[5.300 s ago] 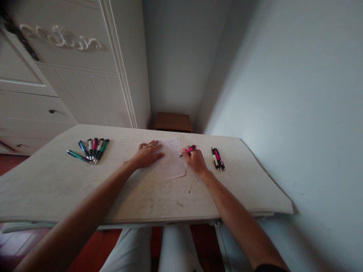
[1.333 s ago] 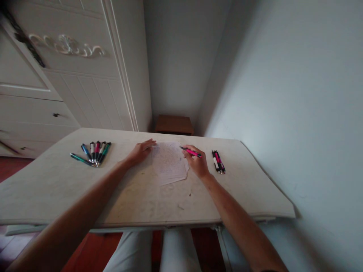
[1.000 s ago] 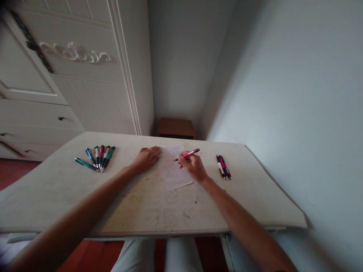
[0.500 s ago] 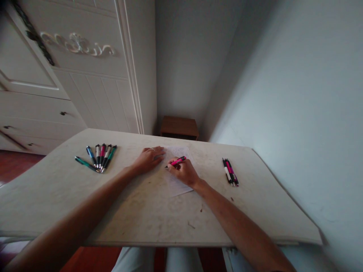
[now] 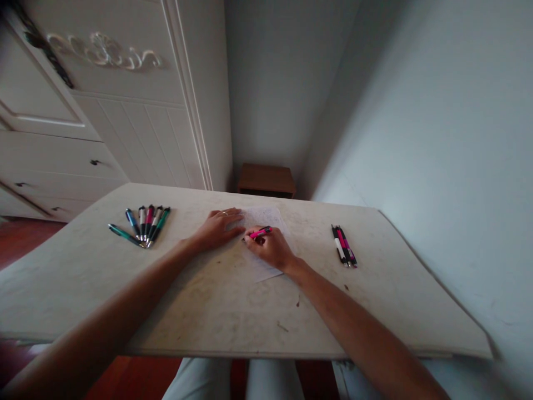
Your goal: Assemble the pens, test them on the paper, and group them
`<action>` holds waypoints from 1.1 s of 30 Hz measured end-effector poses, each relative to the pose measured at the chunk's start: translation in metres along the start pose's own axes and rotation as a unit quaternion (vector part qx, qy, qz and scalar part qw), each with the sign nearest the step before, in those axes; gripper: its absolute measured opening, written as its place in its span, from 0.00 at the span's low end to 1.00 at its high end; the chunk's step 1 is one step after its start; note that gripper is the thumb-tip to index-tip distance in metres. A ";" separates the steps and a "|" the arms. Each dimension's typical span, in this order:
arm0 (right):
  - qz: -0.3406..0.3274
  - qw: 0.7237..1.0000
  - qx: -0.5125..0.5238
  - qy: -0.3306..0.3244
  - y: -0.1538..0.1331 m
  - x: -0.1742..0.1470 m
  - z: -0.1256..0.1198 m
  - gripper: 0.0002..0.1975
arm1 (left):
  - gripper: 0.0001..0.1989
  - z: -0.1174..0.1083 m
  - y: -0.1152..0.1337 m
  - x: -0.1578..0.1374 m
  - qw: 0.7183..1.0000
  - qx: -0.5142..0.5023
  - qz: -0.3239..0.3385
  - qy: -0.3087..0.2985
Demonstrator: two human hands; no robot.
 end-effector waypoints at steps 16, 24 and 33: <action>-0.015 1.000 -0.011 0.005 -0.001 0.001 0.002 0.10 | 0.23 -0.003 0.004 0.000 1.000 -0.008 -0.007 0.000; -0.024 0.997 -0.061 0.031 -0.006 0.003 0.000 0.10 | 0.22 -0.001 0.002 0.000 1.000 -0.005 -0.010 -0.002; -0.023 0.999 -0.035 0.025 -0.005 0.000 -0.001 0.10 | 0.22 -0.001 0.002 0.000 1.000 -0.004 -0.012 0.001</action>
Point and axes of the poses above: each hand's wrist, its own x-axis towards the middle knuckle, its own z-axis out of the palm, y = z × x, the point moved 2 cm from there along x, towards the middle knuckle, and after that the axes turned 9 degrees about -x, right-handed, at the moved point
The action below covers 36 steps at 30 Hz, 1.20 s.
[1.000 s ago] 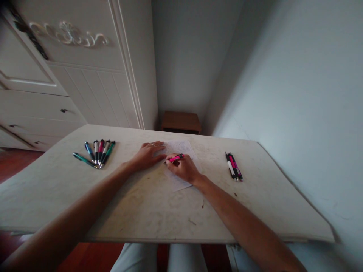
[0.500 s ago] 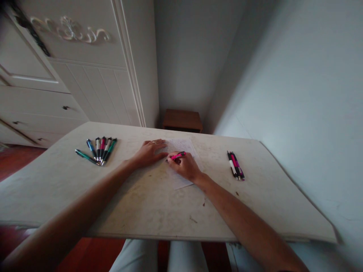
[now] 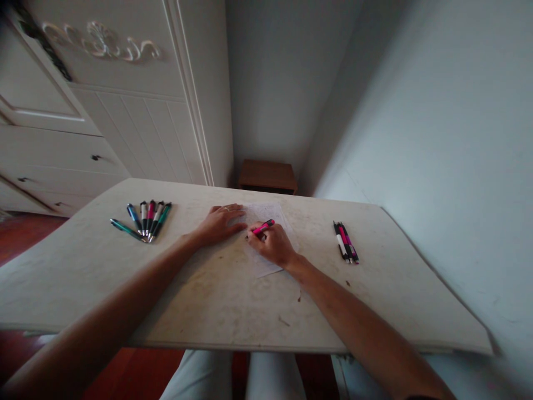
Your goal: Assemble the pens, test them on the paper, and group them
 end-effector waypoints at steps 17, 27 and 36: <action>0.002 1.000 -0.016 0.002 0.000 0.000 0.004 0.12 | 0.22 -0.002 0.002 -0.001 1.000 0.007 0.004 -0.012; 0.005 1.000 -0.002 0.004 -0.001 -0.001 0.004 0.11 | 0.23 -0.003 0.003 -0.002 1.000 0.011 0.002 -0.014; 0.027 0.999 -0.027 0.036 -0.001 0.000 0.001 0.11 | 0.23 -0.002 0.003 -0.001 1.000 0.003 0.000 -0.011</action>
Point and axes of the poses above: each hand's wrist, its own x-axis towards the middle knuckle, its own z-axis out of the palm, y = z × x, the point moved 2 cm from there along x, towards the middle knuckle, and after that the axes turned 9 degrees about -x, right-handed, at the moved point
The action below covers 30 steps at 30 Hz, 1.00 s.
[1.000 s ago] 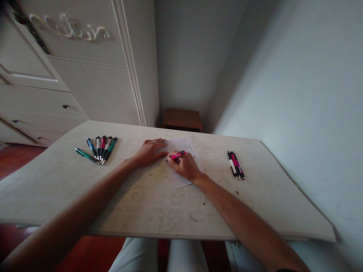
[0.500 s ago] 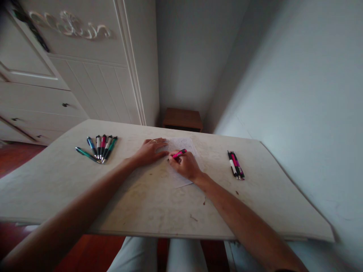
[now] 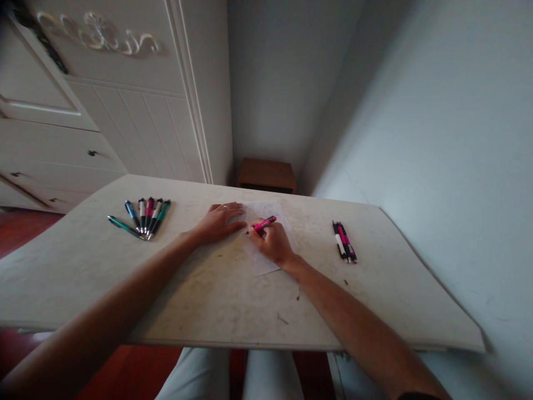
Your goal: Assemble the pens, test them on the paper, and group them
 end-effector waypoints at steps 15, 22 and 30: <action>-0.015 1.000 0.015 -0.016 -0.002 0.000 0.001 0.11 | 0.22 0.002 -0.003 0.000 1.000 -0.001 0.004 0.003; -0.010 1.000 0.002 -0.023 -0.003 0.000 0.001 0.12 | 0.23 0.000 0.000 0.000 1.000 0.003 0.004 -0.003; -0.006 1.000 0.003 -0.022 0.000 -0.001 0.003 0.13 | 0.22 -0.001 -0.001 -0.001 1.000 0.003 0.005 0.000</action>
Point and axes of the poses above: each hand's wrist, its own x-axis towards the middle knuckle, its own z-axis out of the palm, y = z × x, the point moved 2 cm from there along x, towards the middle knuckle, and after that the axes turned 9 degrees about -x, right-handed, at the moved point
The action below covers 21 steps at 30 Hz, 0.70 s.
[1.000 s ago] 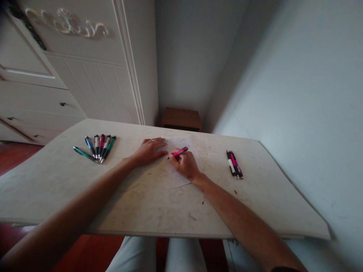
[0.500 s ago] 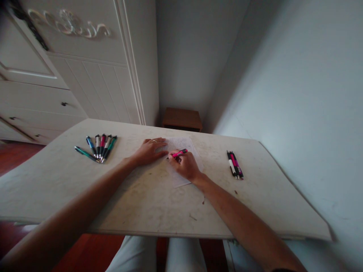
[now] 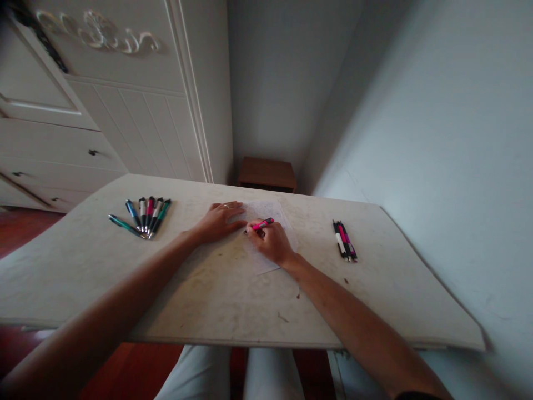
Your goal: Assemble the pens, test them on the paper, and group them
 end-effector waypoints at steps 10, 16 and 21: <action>-0.002 1.000 0.001 0.000 -0.001 0.000 -0.001 0.13 | 0.23 0.000 0.000 0.000 1.000 -0.004 -0.004 0.001; -0.001 1.000 -0.006 -0.003 0.000 -0.001 0.000 0.11 | 0.23 0.000 0.001 -0.001 1.000 -0.003 0.000 -0.001; 0.002 1.000 0.010 0.015 0.001 -0.002 -0.001 0.11 | 0.23 0.002 -0.002 0.000 1.000 -0.005 0.004 0.001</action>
Point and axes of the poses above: each hand's wrist, its own x-axis towards the middle knuckle, its own z-axis out of the palm, y = z × x, the point moved 2 cm from there along x, towards the middle knuckle, and after that the axes turned 9 degrees about -x, right-handed, at the moved point
